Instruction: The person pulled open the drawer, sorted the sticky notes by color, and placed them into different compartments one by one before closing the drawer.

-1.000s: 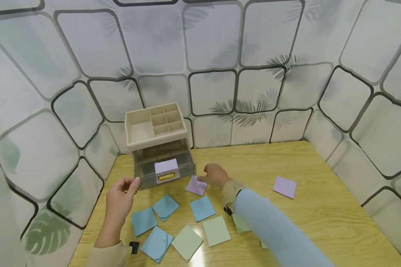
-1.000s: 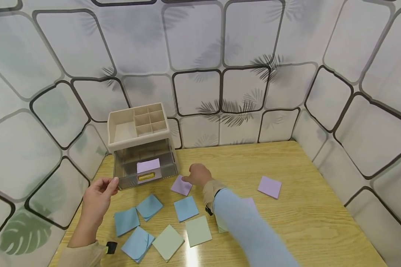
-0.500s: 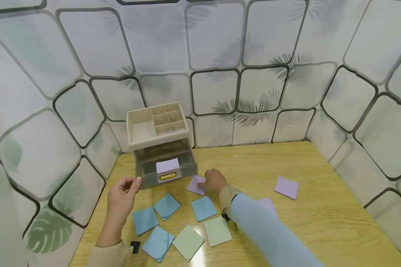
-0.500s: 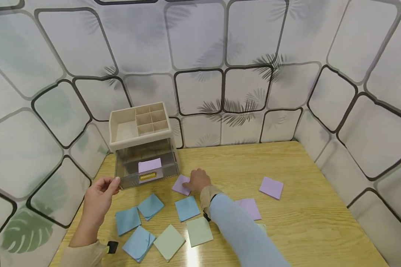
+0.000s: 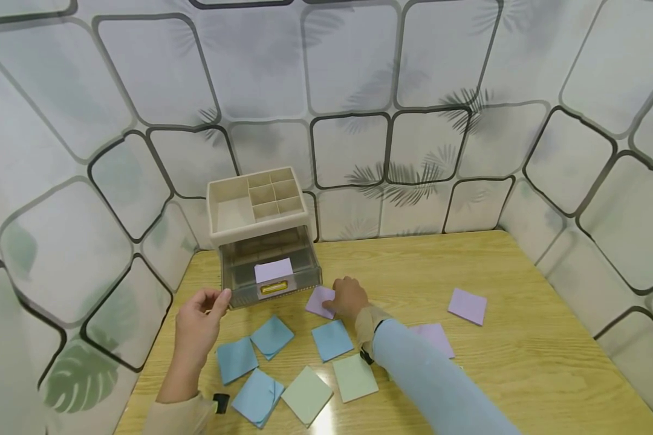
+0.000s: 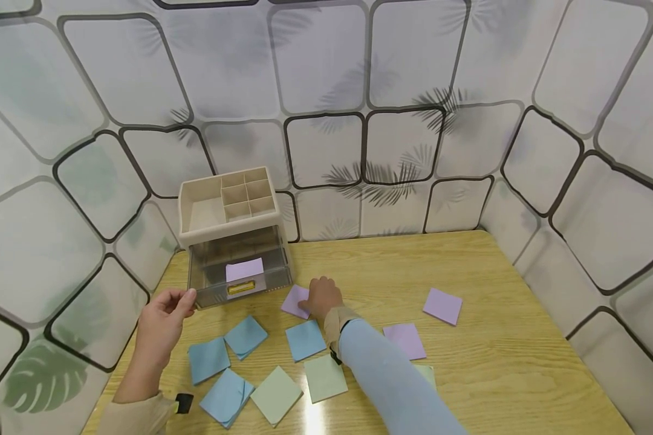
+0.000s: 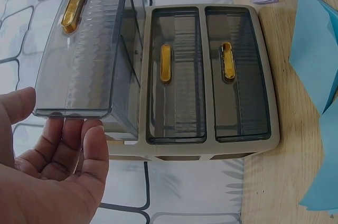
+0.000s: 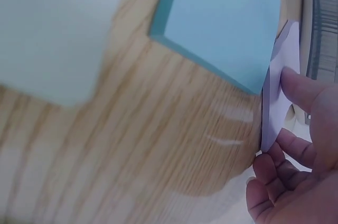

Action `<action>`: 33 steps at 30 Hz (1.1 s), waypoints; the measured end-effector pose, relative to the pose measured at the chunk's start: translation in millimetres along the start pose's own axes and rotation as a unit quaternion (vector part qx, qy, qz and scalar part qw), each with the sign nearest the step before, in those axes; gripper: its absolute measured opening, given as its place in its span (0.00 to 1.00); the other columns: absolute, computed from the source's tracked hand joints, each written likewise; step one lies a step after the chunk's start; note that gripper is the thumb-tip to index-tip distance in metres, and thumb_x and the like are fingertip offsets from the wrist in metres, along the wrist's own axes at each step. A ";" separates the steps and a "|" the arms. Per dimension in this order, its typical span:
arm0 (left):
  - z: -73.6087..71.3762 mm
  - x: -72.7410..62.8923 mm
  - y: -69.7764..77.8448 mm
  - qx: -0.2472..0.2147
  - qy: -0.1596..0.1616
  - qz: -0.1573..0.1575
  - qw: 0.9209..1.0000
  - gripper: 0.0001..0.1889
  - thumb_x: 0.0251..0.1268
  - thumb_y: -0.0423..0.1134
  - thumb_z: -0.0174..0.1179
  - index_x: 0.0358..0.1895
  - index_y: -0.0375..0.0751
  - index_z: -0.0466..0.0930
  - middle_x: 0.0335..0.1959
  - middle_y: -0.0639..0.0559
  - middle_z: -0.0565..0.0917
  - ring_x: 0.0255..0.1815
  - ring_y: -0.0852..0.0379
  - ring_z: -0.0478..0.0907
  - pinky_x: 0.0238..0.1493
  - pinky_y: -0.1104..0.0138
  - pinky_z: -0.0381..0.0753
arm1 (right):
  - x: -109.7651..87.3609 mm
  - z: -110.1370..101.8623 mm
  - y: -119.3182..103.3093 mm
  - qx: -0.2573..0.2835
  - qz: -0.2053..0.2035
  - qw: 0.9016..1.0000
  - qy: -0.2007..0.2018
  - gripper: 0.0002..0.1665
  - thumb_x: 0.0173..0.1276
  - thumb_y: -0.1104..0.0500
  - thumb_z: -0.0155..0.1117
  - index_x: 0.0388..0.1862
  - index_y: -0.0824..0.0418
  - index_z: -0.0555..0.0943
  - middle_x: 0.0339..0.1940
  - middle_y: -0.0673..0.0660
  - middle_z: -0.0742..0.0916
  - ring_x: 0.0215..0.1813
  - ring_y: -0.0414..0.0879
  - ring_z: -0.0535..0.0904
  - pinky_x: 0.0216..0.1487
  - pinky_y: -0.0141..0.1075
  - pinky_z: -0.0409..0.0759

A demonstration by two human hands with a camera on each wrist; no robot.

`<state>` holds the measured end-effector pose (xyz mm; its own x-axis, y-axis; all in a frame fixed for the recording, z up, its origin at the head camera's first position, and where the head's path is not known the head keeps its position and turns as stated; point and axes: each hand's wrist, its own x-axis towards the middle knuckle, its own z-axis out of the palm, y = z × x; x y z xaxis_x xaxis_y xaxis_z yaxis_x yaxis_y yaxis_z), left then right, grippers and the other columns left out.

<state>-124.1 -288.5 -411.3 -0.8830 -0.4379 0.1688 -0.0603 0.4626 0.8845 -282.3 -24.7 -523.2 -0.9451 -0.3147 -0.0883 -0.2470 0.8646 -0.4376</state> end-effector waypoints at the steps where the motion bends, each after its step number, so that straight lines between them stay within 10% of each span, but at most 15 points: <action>1: 0.1 0.0 0.0 0.001 0.000 0.000 1.000 0.15 0.79 0.45 0.65 0.44 0.32 0.84 0.29 0.66 0.80 0.33 0.73 0.77 0.33 0.74 0.76 | 0.1 0.1 -0.2 0.000 0.000 1.000 -0.001 0.24 0.63 0.48 0.81 0.43 0.67 0.85 0.40 0.61 0.85 0.43 0.54 0.80 0.43 0.48 0.83; 33: -0.6 -0.3 1.5 0.015 0.002 -0.005 1.000 0.16 0.79 0.46 0.65 0.45 0.32 0.85 0.32 0.61 0.81 0.33 0.72 0.77 0.32 0.73 0.76 | -1.7 -8.5 -5.0 0.075 0.017 0.997 -0.017 0.27 0.66 0.57 0.78 0.56 0.72 0.81 0.53 0.67 0.86 0.55 0.61 0.84 0.58 0.51 0.85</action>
<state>-123.6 -288.1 -409.8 -0.8806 -0.4453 0.1618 -0.0831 0.4813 0.8726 -281.3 -25.2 -513.2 -0.9439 -0.3018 -0.1339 -0.1785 0.8075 -0.5622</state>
